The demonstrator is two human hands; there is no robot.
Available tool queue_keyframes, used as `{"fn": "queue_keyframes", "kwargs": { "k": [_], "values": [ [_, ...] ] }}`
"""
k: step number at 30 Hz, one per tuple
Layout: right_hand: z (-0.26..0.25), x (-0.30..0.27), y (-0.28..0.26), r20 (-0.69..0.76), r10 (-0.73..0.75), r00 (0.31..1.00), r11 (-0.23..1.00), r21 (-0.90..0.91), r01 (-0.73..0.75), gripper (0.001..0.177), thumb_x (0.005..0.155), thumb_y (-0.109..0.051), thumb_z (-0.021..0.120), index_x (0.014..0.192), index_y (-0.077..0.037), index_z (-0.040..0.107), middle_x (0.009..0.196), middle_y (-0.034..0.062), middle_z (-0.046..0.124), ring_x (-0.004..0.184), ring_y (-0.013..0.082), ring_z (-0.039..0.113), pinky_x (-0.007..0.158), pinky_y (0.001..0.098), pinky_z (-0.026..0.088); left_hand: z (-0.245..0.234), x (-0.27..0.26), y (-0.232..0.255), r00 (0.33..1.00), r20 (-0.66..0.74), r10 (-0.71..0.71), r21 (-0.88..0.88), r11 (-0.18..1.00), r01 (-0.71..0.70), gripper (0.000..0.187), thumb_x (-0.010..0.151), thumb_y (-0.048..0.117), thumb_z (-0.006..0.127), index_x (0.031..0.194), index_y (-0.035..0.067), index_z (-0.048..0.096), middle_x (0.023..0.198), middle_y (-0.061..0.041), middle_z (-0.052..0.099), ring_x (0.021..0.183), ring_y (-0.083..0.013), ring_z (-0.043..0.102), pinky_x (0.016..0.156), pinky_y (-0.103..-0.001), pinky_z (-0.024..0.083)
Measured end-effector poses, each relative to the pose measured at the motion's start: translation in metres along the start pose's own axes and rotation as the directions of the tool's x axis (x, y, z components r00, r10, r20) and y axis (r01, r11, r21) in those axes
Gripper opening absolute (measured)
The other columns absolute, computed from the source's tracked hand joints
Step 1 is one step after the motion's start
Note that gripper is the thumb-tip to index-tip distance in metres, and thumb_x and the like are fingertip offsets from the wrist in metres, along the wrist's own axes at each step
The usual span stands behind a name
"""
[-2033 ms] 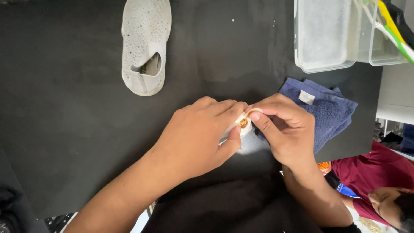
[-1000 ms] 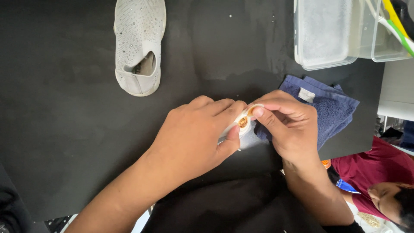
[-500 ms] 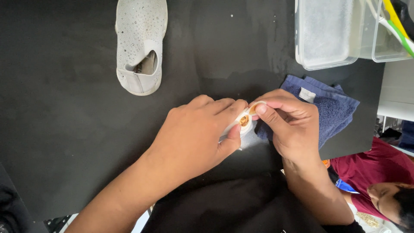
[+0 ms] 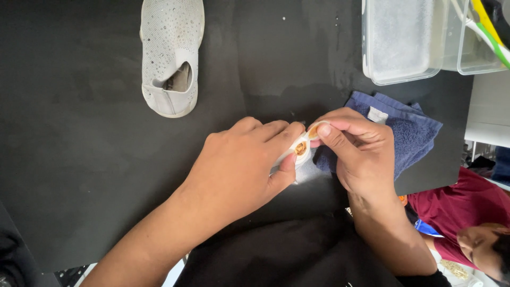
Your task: A person is performing a detailed cleaning of white shoes using a toothbrush, a small scrub brush, and cleaning solution.
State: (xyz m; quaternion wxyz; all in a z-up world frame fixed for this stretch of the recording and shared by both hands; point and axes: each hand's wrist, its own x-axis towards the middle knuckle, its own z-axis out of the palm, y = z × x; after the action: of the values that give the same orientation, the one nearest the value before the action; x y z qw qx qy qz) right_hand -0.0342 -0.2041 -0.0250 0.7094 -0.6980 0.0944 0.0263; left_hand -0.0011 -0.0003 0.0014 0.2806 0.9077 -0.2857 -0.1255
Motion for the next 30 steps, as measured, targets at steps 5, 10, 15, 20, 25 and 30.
{"fn": "queue_keyframes", "kwargs": {
  "k": [5, 10, 15, 20, 25, 30],
  "values": [
    [-0.041, 0.015, 0.017, -0.206, -0.022, 0.978, 0.999, 0.043, 0.031, 0.015, 0.106, -0.018, 0.065, 0.099, -0.005, 0.067, 0.091, 0.0121, 0.063, 0.080, 0.0211, 0.066, 0.075, 0.0331, 0.070, 0.002, -0.004, 0.002, 0.995, -0.047, 0.084, 0.017, 0.996, -0.083, 0.027, 0.083, 0.025, 0.064, 0.110, 0.020, 0.060, 0.095, 0.009, 0.065, 0.075, -0.0218, 0.057, 0.035, -0.040, 0.045],
    [-0.037, 0.012, 0.016, -0.155, 0.040, 0.987, 0.998, 0.050, -0.032, 0.013, 0.102, -0.014, 0.068, 0.096, -0.003, 0.067, 0.090, 0.0137, 0.066, 0.070, 0.0179, 0.065, 0.061, 0.0290, 0.064, -0.003, -0.001, 0.002, 0.998, 0.053, 0.028, -0.043, 0.999, -0.026, 0.028, 0.086, 0.028, 0.064, 0.113, 0.023, 0.061, 0.097, 0.012, 0.065, 0.078, -0.0220, 0.057, 0.036, -0.043, 0.046],
    [-0.037, 0.014, 0.020, -0.193, 0.030, 0.981, 0.995, 0.100, -0.011, 0.004, 0.099, -0.009, 0.071, 0.102, -0.006, 0.069, 0.097, 0.0171, 0.069, 0.069, 0.0164, 0.064, 0.056, 0.0289, 0.063, -0.009, 0.004, 0.004, 0.988, 0.151, -0.023, -0.078, 0.996, 0.035, 0.029, 0.090, 0.030, 0.059, 0.118, 0.024, 0.062, 0.103, 0.015, 0.068, 0.086, -0.0234, 0.060, 0.042, -0.047, 0.050],
    [-0.035, 0.015, 0.010, -0.142, 0.046, 0.989, 0.995, 0.093, -0.033, 0.010, 0.097, 0.000, 0.071, 0.105, -0.004, 0.067, 0.090, 0.0085, 0.066, 0.068, 0.0121, 0.063, 0.056, 0.0242, 0.063, -0.009, 0.004, 0.005, 0.987, 0.158, -0.031, -0.072, 0.997, 0.043, 0.029, 0.089, 0.031, 0.059, 0.117, 0.026, 0.062, 0.103, 0.017, 0.069, 0.082, -0.0223, 0.059, 0.043, -0.045, 0.050],
    [-0.035, 0.015, 0.014, -0.132, 0.026, 0.991, 0.996, 0.092, -0.014, 0.022, 0.098, -0.002, 0.070, 0.119, -0.004, 0.066, 0.090, 0.0082, 0.069, 0.070, 0.0139, 0.068, 0.058, 0.0245, 0.064, -0.010, 0.004, 0.005, 0.987, 0.161, -0.031, -0.084, 0.995, 0.045, 0.034, 0.091, 0.032, 0.058, 0.124, 0.026, 0.063, 0.111, 0.017, 0.070, 0.088, -0.0237, 0.061, 0.046, -0.048, 0.051],
    [-0.022, 0.014, 0.006, -0.158, 0.009, 0.987, 0.997, -0.071, -0.020, 0.018, 0.104, -0.010, 0.063, 0.119, -0.001, 0.065, 0.097, 0.0166, 0.074, 0.077, 0.0214, 0.074, 0.064, 0.0281, 0.064, -0.011, 0.004, 0.004, 0.986, 0.164, -0.045, -0.117, 0.991, 0.065, 0.035, 0.091, 0.032, 0.057, 0.125, 0.026, 0.064, 0.112, 0.017, 0.071, 0.089, -0.0241, 0.062, 0.048, -0.048, 0.051]
  ]
}}
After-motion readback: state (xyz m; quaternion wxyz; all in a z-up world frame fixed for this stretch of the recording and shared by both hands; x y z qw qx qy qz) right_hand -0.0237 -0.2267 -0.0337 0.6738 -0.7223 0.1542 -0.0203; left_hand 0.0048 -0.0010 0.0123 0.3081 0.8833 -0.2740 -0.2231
